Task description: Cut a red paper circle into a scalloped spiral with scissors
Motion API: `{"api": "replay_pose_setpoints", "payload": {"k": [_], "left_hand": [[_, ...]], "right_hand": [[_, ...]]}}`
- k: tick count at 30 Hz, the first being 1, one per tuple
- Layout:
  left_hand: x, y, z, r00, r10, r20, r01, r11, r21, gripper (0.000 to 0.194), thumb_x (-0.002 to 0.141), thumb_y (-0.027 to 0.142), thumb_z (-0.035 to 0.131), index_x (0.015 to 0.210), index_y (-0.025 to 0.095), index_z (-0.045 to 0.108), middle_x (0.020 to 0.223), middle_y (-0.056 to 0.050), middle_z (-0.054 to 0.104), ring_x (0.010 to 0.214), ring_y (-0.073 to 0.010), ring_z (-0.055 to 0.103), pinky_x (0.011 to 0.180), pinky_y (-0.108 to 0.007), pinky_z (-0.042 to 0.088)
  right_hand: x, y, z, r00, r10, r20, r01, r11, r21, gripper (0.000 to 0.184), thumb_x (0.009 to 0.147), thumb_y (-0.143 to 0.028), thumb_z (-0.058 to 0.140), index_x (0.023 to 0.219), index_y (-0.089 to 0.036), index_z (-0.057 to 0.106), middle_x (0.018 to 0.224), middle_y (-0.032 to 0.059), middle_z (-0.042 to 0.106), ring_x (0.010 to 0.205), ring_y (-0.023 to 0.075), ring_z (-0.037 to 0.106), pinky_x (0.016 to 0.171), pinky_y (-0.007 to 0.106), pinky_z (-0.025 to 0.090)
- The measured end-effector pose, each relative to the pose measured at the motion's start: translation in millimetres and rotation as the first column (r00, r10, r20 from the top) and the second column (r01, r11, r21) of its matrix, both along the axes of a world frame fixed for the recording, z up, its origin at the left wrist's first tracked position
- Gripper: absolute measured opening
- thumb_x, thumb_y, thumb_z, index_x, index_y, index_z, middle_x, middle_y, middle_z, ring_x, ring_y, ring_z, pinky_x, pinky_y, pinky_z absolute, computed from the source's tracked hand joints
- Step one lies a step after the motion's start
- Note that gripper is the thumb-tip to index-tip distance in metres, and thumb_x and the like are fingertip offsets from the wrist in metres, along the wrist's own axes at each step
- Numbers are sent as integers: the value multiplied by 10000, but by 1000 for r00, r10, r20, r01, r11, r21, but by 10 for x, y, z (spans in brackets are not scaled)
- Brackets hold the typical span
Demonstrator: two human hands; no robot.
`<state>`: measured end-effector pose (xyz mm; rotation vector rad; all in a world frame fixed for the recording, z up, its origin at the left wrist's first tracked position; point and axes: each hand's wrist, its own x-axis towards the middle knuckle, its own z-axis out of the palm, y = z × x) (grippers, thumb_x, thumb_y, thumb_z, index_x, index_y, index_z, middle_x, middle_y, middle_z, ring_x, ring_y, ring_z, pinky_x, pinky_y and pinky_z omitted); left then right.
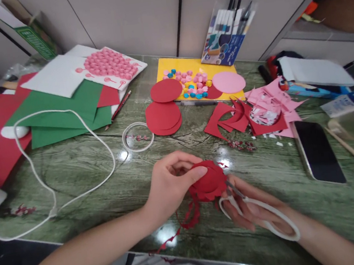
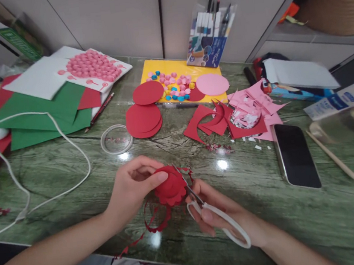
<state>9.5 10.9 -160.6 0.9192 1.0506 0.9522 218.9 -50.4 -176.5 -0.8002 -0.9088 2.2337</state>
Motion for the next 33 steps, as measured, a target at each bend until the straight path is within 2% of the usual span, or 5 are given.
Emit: {"api": "replay_pose_setpoints", "payload": {"k": [7, 20, 27, 33], "left_hand": [[63, -77, -24, 998, 56, 43, -53, 997, -54, 142, 690, 201, 808, 740, 160, 682, 610, 26, 678, 562, -62, 604, 549, -133, 481], [65, -84, -15, 993, 68, 92, -62, 996, -67, 132, 687, 186, 806, 732, 172, 683, 610, 34, 679, 563, -58, 603, 555, -133, 490], [64, -90, 8, 996, 73, 57, -69, 995, -72, 125, 682, 188, 808, 735, 172, 696, 604, 30, 680, 559, -65, 603, 546, -138, 488], [25, -64, 20, 997, 59, -43, -61, 997, -44, 132, 687, 240, 813, 793, 190, 753, 659, 6, 702, 599, -92, 622, 559, -166, 503]], "right_hand": [[-76, -37, 0, 992, -71, 101, 66, 996, 53, 364, 897, -548, 625, 939, -233, 450, 791, -42, 439, 558, 85, 323, 519, 244, 253], [-135, -116, -37, 983, -116, 141, 105, 991, 86, 301, 936, -523, 575, 954, -249, 455, 776, -48, 430, 564, 98, 340, 529, 251, 272], [-155, -128, 14, 974, -146, 176, 136, 988, 71, 294, 939, -520, 570, 935, -243, 471, 762, -50, 410, 583, 110, 299, 535, 243, 269], [-123, -117, 59, 972, -136, 191, 126, 990, 65, 297, 934, -520, 577, 917, -243, 472, 733, -56, 395, 575, 112, 285, 528, 248, 245]]}}
